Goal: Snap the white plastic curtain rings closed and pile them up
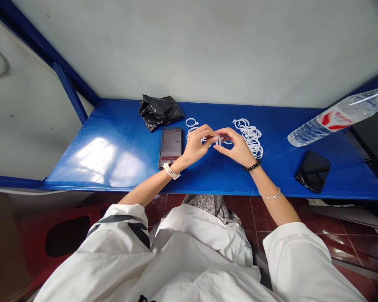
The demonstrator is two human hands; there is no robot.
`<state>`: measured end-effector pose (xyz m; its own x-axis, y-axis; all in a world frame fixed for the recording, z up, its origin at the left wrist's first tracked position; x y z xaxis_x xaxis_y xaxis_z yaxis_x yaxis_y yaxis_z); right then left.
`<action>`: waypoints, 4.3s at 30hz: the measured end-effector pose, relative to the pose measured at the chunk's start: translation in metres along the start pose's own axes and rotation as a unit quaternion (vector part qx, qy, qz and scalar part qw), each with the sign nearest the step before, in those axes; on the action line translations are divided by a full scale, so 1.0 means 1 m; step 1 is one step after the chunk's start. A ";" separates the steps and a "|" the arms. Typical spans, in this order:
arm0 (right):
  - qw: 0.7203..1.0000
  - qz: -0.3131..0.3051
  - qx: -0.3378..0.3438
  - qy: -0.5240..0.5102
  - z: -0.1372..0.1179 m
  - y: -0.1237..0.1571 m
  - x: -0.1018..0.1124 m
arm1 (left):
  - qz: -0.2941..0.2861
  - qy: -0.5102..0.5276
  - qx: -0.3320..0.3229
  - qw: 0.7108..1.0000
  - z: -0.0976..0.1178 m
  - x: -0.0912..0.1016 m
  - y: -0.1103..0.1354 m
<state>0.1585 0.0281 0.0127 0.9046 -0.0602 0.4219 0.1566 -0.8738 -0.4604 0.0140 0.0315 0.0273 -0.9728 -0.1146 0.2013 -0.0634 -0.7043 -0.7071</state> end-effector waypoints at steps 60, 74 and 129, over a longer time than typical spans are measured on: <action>0.970 -0.006 -0.115 0.215 0.057 0.003 0.006 | -0.034 -0.246 0.125 0.960 -0.042 0.032 -0.024; 0.937 0.063 0.010 0.343 0.072 -0.008 0.024 | -0.027 -0.206 0.106 0.972 -0.045 0.027 -0.019; 0.981 -0.025 0.130 0.143 -0.009 0.000 -0.006 | -0.193 -0.236 -0.076 0.949 -0.014 -0.005 -0.008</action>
<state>0.1495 0.0244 0.0168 0.7505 -0.1860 0.6342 0.3271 -0.7293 -0.6009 0.0157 0.0474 0.0220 -0.6651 -0.1945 0.7209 -0.4613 -0.6521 -0.6016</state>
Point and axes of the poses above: each hand's wrist, its own y-axis away from the middle knuckle, its own x-axis out of the back of the hand, z = x × y, the point moved 7 cm from there along -y, towards the middle knuckle, and after that the axes turned 12 degrees about z, right-handed, at the moved point
